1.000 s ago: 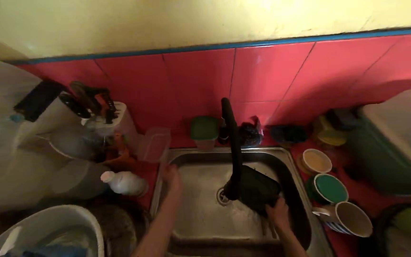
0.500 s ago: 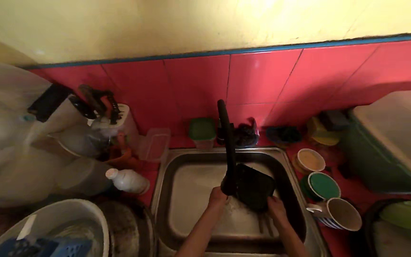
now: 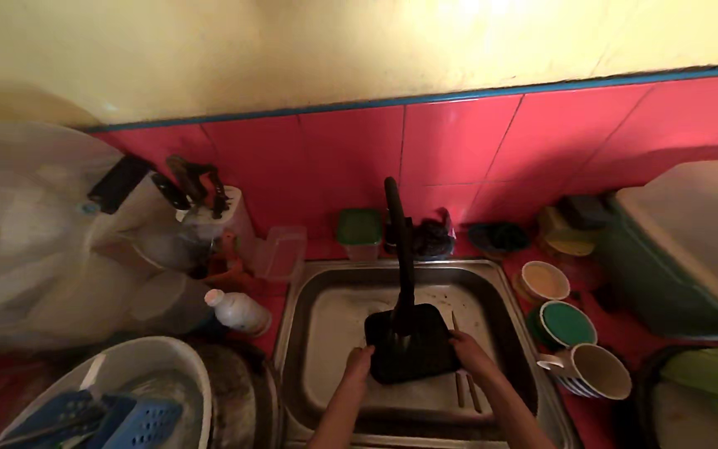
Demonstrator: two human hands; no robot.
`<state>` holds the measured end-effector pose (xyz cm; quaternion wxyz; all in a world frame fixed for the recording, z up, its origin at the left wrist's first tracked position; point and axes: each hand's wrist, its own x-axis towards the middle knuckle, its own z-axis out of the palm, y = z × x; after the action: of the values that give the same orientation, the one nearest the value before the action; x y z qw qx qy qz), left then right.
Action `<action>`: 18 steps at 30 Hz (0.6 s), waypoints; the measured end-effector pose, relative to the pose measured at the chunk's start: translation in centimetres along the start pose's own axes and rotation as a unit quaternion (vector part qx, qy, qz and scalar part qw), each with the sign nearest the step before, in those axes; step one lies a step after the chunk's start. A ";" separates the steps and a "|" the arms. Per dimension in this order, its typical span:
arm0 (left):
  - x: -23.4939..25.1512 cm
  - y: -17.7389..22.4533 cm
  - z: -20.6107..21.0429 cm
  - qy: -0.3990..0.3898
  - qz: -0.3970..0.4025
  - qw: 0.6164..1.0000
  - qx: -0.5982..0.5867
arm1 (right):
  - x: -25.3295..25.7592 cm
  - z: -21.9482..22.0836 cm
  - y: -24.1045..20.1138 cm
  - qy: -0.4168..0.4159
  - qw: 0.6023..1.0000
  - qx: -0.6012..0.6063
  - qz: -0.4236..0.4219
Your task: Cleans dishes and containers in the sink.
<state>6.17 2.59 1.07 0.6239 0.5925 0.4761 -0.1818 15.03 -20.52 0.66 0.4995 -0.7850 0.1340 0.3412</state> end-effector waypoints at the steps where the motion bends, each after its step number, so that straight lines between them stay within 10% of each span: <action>1: -0.2 0.2 -0.3 0.006 -0.002 1.000 -0.014 | 0.3 0.2 -0.1 -0.015 1.000 0.001 -0.002; 6: -0.8 1.7 -1.5 0.025 0.069 0.997 -0.031 | 2.1 0.7 -0.5 -0.038 0.992 -0.121 -0.016; 13: -3.6 4.2 0.0 -0.004 0.210 0.966 0.150 | 5.5 -3.8 -11.2 0.251 0.940 -0.160 -0.165; 18: -6.2 6.2 3.0 -0.021 0.245 0.934 0.260 | 9.6 -6.8 -15.7 0.252 0.931 -0.213 -0.155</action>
<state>9.27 -0.82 9.13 0.4830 0.8282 0.2391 -0.1535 33.50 -17.94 6.95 0.3170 -0.9441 0.0562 0.0709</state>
